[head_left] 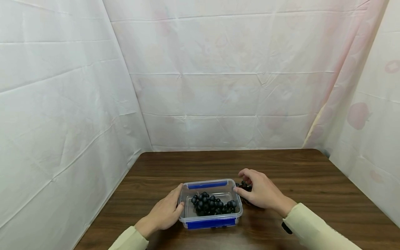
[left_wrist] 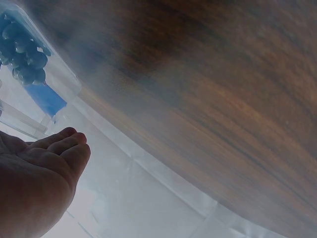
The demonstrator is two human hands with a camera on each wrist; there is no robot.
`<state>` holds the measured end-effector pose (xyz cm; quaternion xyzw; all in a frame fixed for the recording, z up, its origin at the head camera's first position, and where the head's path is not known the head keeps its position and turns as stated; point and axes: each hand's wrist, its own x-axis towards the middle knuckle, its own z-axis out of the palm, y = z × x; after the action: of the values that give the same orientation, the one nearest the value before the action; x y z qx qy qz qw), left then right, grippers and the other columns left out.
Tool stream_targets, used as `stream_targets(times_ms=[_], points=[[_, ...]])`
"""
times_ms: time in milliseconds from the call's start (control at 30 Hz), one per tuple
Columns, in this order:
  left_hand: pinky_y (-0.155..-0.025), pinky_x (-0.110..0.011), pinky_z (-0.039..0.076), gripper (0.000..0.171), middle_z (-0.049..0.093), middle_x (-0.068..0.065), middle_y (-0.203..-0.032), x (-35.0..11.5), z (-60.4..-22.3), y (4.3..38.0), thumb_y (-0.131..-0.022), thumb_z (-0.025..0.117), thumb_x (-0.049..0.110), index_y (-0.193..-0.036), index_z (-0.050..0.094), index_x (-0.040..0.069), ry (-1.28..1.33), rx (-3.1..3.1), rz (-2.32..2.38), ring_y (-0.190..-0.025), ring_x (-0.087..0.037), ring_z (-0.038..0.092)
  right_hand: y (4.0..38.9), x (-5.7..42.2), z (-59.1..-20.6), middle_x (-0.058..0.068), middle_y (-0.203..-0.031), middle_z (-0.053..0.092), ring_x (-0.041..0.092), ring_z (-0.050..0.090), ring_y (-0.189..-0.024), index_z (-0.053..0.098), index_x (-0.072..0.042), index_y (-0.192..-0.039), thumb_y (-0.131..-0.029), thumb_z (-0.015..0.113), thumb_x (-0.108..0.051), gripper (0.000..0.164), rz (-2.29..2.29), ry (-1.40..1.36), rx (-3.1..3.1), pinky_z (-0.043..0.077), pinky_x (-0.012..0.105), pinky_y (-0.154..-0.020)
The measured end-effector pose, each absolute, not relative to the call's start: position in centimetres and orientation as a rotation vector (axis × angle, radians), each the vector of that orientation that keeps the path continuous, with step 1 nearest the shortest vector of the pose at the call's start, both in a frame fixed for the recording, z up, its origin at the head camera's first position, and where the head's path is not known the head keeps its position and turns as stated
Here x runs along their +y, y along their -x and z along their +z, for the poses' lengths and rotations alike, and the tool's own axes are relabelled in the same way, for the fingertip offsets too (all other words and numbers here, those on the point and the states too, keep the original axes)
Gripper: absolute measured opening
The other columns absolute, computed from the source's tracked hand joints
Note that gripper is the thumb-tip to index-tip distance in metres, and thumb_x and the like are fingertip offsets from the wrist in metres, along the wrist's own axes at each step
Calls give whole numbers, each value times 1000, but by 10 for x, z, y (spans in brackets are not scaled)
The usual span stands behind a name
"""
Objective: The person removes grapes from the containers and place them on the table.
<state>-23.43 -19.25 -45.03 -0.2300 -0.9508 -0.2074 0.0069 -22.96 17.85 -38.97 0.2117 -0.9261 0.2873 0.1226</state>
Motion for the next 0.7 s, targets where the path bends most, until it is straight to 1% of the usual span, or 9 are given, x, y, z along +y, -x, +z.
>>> stream_targets(times_ms=[100,233,467,700], points=[[-117,-57,35,65,27,-13,-167,-193,-450,234,-108,43,28,-164,19,5,717,-2976,-647,-147,-39,36,229,174,-390,-11,-105,63,6,59,-92,65,-21,-124,-90,77,-48,45,842,-642,-2702,55,37,-80],[-117,-57,35,65,26,-13,-167,-192,-450,234,-108,43,28,-164,19,5,712,-2979,-646,-147,-39,36,228,170,-389,-13,-104,62,5,59,-92,64,-24,-124,-91,75,-51,44,846,-681,-2709,55,36,-79],[-117,-57,34,65,27,-14,-167,-192,-449,234,-108,44,27,-164,19,5,716,-2978,-648,-147,-40,36,228,165,-391,-3,-113,68,17,65,-103,64,-23,-125,-91,74,-52,46,906,-734,-2707,57,41,-85],[-117,-57,35,65,27,-14,-167,-192,-450,234,-108,44,27,-164,19,5,712,-2974,-635,-147,-39,36,227,158,-395,-10,-112,65,17,65,-104,64,-24,-124,-90,73,-56,48,932,-752,-2723,57,40,-86]])
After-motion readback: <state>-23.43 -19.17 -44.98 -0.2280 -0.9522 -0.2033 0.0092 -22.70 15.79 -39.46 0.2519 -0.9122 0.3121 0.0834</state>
